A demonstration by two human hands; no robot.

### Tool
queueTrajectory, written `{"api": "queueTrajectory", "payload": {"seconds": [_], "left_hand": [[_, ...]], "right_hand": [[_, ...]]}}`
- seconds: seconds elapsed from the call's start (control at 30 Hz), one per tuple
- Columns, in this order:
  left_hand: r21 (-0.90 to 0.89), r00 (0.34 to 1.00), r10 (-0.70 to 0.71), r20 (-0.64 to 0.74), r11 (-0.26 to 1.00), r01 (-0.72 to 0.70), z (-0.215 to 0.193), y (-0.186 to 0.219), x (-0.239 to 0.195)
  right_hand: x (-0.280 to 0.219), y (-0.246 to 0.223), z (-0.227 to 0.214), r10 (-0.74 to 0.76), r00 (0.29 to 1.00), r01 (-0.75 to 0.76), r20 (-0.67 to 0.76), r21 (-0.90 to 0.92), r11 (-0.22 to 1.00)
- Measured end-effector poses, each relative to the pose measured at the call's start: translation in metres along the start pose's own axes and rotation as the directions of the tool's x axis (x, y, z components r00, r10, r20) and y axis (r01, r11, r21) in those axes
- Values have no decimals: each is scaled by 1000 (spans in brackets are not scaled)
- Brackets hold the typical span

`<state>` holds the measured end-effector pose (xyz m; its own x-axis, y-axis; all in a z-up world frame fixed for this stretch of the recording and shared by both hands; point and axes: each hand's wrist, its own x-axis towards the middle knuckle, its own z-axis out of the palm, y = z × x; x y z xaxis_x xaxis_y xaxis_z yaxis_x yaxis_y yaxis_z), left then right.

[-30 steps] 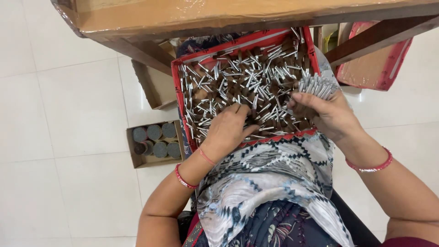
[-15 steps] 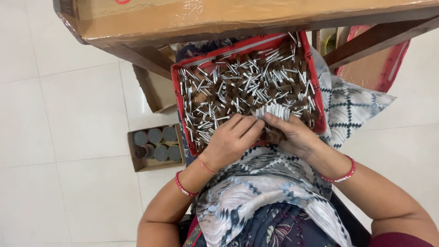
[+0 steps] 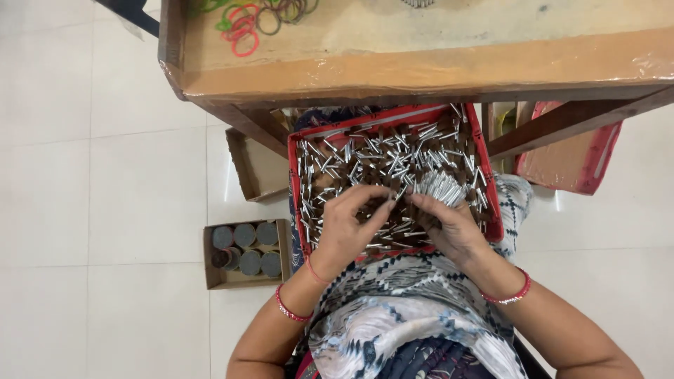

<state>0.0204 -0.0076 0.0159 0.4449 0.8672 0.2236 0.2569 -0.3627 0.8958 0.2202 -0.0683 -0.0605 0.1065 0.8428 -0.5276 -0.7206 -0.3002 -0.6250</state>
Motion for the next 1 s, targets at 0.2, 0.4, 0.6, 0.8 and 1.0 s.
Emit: {"api": "queueTrajectory", "payload": {"seconds": [0.2, 0.4, 0.6, 0.8, 1.0], "left_hand": [[141, 993, 106, 49, 984, -112, 20, -9, -4], [108, 996, 80, 30, 991, -82, 6, 6, -2], [154, 999, -39, 22, 987, 35, -21, 9, 2], [174, 977, 76, 197, 978, -111, -12, -12, 3], [15, 958, 207, 197, 977, -214, -16, -13, 23]], "right_hand": [[0, 19, 1, -86, 996, 86, -4, -20, 996], [-1, 14, 5, -52, 999, 52, -9, -21, 998], [-5, -1, 12, -34, 999, 37, 28, -91, 995], [-8, 1, 15, 62, 983, -18, 175, -241, 970], [-2, 11, 3, 83, 974, -18, 210, -298, 955]]}}
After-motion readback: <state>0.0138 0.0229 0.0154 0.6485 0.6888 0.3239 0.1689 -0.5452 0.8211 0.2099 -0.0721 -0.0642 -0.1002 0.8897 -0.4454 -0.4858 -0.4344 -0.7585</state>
